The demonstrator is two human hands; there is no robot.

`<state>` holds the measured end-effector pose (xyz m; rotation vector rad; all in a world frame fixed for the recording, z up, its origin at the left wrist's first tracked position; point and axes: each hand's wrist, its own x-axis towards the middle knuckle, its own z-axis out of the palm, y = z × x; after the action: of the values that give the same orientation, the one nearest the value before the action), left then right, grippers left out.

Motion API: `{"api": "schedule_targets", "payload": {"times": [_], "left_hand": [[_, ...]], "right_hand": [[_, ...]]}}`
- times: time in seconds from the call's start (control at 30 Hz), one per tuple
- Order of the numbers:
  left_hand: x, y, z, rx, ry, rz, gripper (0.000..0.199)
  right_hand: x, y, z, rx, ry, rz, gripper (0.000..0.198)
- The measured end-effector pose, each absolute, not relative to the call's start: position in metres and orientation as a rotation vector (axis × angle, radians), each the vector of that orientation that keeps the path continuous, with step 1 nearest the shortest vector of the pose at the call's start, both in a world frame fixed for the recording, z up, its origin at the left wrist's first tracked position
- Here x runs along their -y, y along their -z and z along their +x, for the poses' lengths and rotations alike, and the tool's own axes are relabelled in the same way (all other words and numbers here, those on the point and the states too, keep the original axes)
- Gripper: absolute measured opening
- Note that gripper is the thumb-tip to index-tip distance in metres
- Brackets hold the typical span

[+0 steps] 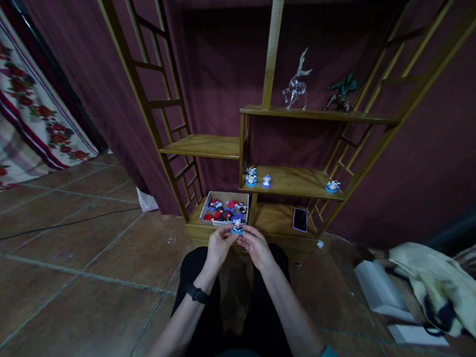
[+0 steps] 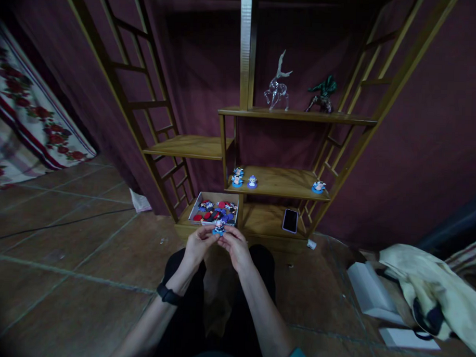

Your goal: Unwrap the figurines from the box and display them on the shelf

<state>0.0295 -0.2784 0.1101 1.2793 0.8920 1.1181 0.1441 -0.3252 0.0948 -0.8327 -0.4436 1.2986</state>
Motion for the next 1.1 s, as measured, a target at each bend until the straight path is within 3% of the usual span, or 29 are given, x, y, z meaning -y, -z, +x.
{"api": "schedule_targets", "payload": {"times": [0.23,0.67,1.1], "left_hand": [[0.278,-0.103,0.038,-0.973,-1.116,1.492,0.04],[0.277,-0.105,0.031,-0.875,-1.055,1.004,0.044],[0.283,-0.095,0.043,-0.901,-1.06,1.211,0.039]], "right_hand": [[0.32,-0.088,0.151,0.435,-1.248,-0.834,0.036],[0.323,-0.098,0.149,0.67,-1.184,-1.02,0.039],[0.333,-0.086,0.16,0.592,-1.219,-1.017,0.037]]}}
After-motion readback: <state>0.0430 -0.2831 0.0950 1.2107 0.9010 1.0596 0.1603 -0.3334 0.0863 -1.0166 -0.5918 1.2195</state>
